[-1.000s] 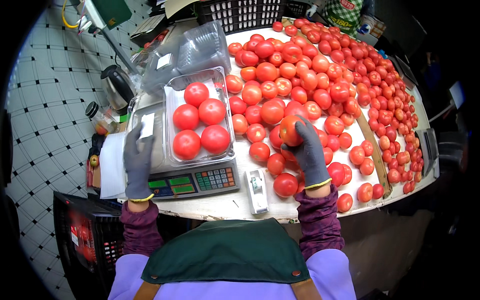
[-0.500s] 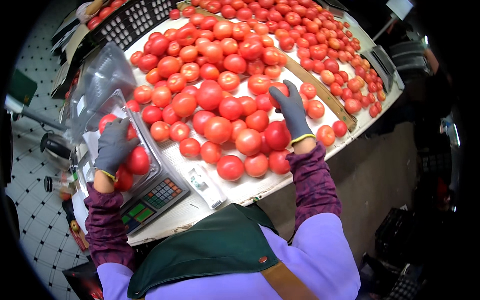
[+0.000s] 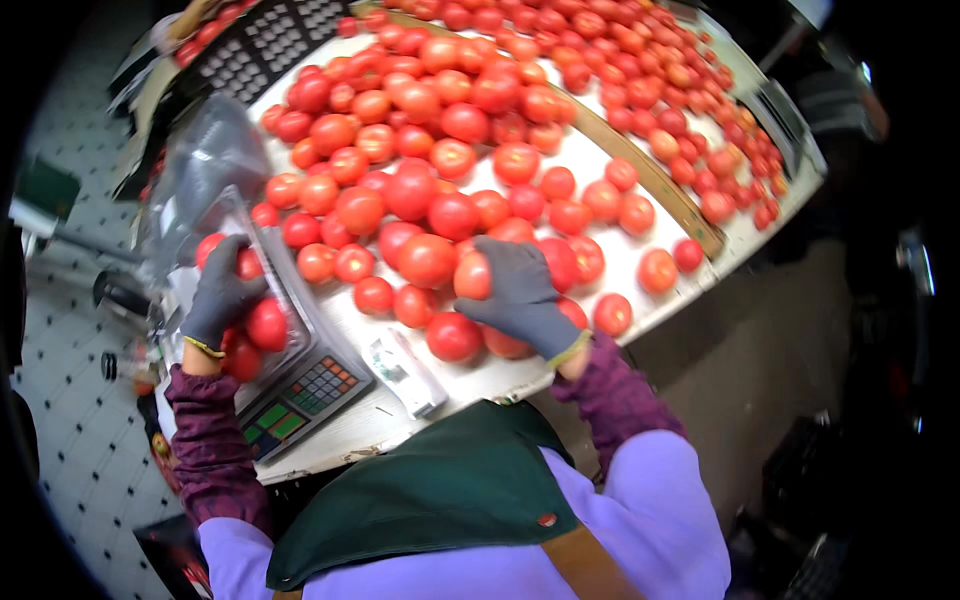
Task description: The person selects red tomatoes from a large pile on a table and places them into clear plastic containers. They weigh the filled containers on a digital scale, apply a label, and then place the packaged tomatoes into a black crate. The process is repeated continuously throughout the video.
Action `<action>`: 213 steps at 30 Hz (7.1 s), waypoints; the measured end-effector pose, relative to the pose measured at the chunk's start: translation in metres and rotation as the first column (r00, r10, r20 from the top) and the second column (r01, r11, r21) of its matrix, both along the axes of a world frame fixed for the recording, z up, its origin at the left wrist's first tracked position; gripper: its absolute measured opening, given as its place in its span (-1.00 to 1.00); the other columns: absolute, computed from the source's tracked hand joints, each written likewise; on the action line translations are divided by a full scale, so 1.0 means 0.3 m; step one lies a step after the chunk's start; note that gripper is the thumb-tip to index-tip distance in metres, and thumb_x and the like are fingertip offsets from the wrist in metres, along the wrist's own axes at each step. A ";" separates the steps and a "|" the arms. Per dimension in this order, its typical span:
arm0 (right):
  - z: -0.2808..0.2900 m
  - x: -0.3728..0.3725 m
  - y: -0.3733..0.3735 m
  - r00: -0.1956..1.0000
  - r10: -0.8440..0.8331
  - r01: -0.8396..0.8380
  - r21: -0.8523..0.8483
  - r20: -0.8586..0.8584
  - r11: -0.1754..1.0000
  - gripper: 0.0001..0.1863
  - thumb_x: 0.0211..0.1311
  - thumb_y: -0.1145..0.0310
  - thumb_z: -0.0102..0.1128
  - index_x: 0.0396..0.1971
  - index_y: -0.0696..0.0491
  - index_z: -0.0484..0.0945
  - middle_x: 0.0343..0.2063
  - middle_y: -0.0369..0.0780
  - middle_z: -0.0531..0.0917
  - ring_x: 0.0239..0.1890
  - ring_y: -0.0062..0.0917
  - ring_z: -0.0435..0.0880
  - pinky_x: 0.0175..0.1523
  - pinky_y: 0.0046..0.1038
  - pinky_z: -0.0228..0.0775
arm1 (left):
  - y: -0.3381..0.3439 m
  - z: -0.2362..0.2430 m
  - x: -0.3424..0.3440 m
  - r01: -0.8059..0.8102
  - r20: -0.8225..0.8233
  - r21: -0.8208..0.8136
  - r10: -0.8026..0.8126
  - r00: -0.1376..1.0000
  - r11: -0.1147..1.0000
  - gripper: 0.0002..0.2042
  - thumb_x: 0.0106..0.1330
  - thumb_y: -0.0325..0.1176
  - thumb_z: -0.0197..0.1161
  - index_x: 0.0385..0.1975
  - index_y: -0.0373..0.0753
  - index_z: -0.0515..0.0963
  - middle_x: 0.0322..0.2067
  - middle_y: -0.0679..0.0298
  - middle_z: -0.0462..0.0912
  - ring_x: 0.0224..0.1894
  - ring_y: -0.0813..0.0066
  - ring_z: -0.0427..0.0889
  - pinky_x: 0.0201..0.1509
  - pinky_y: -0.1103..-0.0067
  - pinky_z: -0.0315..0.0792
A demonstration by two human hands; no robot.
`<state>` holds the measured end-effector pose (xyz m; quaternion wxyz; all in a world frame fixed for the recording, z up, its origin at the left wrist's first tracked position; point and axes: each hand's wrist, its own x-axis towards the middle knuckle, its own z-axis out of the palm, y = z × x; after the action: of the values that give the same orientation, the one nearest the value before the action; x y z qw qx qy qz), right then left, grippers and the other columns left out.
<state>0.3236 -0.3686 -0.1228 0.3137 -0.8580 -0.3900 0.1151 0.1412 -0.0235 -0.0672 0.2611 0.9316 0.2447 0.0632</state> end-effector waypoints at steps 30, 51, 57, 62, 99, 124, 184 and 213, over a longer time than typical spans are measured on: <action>-0.019 0.183 0.096 0.977 -0.082 0.145 0.333 -0.197 0.932 -0.59 0.28 0.21 0.13 0.01 0.16 0.41 -0.12 -0.07 0.59 -0.08 -0.27 0.59 -0.04 -0.34 0.48 | -0.132 0.086 -0.889 -0.452 0.501 -0.755 0.863 0.069 0.475 -0.57 0.37 -0.13 0.05 0.08 -0.33 0.42 0.00 0.14 0.51 0.03 0.35 0.51 0.06 0.45 0.39; 0.077 -0.193 0.205 0.263 0.316 0.243 0.380 -0.912 0.893 -0.68 0.33 0.31 0.01 -0.05 0.21 0.44 -0.29 -0.15 0.60 -0.36 -0.57 0.62 -0.29 -0.60 0.50 | -0.031 0.048 -0.189 0.032 0.116 0.398 -0.085 0.990 0.917 -0.38 -0.02 -0.37 0.33 0.14 -0.19 0.35 -0.01 0.05 0.48 -0.05 0.02 0.50 0.06 0.35 0.41; 0.044 -0.214 0.199 0.282 0.252 0.258 0.326 -0.926 0.910 -0.66 0.32 0.26 0.04 -0.05 0.19 0.45 -0.28 -0.17 0.61 -0.34 -0.58 0.63 -0.27 -0.60 0.50 | 0.026 0.021 -0.085 0.246 -0.119 0.604 -0.219 0.968 0.758 -0.23 -0.18 -0.24 0.46 0.16 -0.13 0.32 -0.05 0.13 0.49 -0.07 0.07 0.50 0.01 0.34 0.39; 0.087 -0.237 0.212 0.359 0.254 0.222 0.347 -0.898 0.911 -0.60 0.30 0.26 0.05 0.06 0.17 0.39 -0.21 -0.16 0.59 -0.28 -0.54 0.63 -0.22 -0.57 0.50 | -0.003 0.088 -0.107 0.059 0.287 0.267 -0.138 0.948 0.962 -0.18 -0.21 -0.20 0.51 0.16 -0.23 0.29 -0.09 0.02 0.50 -0.03 0.06 0.52 0.05 0.37 0.41; 0.232 0.560 -0.515 0.513 0.475 0.692 0.672 -0.715 0.264 -0.57 0.32 0.14 0.02 0.02 0.16 0.41 -0.14 -0.13 0.58 -0.11 -0.45 0.60 -0.01 -0.44 0.49 | -0.800 -0.179 0.081 -0.009 0.214 -0.834 0.337 0.917 0.552 -0.71 0.29 -0.47 0.16 0.01 -0.35 0.48 -0.22 0.20 0.59 -0.31 0.56 0.57 -0.24 0.64 0.49; -0.110 0.323 -0.427 0.757 -0.156 0.321 0.153 -0.635 0.935 -0.26 0.06 0.10 0.30 0.22 0.09 0.26 0.04 -0.10 0.45 0.05 -0.38 0.49 0.09 -0.37 0.39 | -0.963 -0.184 0.382 0.281 -0.161 -0.042 -0.284 0.945 0.959 -0.55 0.06 -0.36 0.32 0.00 -0.27 0.46 -0.02 0.03 0.50 -0.03 0.06 0.49 0.03 0.32 0.39; 0.244 -0.265 0.590 0.752 0.588 -0.655 0.441 0.297 0.614 -0.14 -0.24 0.33 0.40 0.21 0.02 0.26 0.13 0.02 0.32 0.14 -0.09 0.36 0.19 -0.22 0.28 | -0.787 -0.093 -0.232 -0.043 0.211 -0.947 0.718 0.664 0.318 -0.75 0.41 -0.30 0.04 -0.06 -0.32 0.44 -0.29 0.22 0.58 -0.30 0.54 0.59 -0.26 0.64 0.48; 0.021 -0.193 0.194 0.539 0.178 0.279 0.374 -0.823 0.885 -0.69 0.32 0.34 0.02 -0.04 0.21 0.47 -0.23 -0.13 0.62 -0.25 -0.52 0.63 -0.18 -0.58 0.48 | -0.325 -0.138 -0.857 -0.620 0.418 -0.754 0.887 -0.196 0.219 -0.61 0.32 -0.24 0.15 0.03 -0.38 0.36 -0.02 0.11 0.45 0.02 0.36 0.43 0.12 0.49 0.31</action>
<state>0.2657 -0.3103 -0.1166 0.6594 -0.6063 -0.1809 0.4059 -0.1160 -0.1211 -0.1085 0.3703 0.3604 0.6033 0.6075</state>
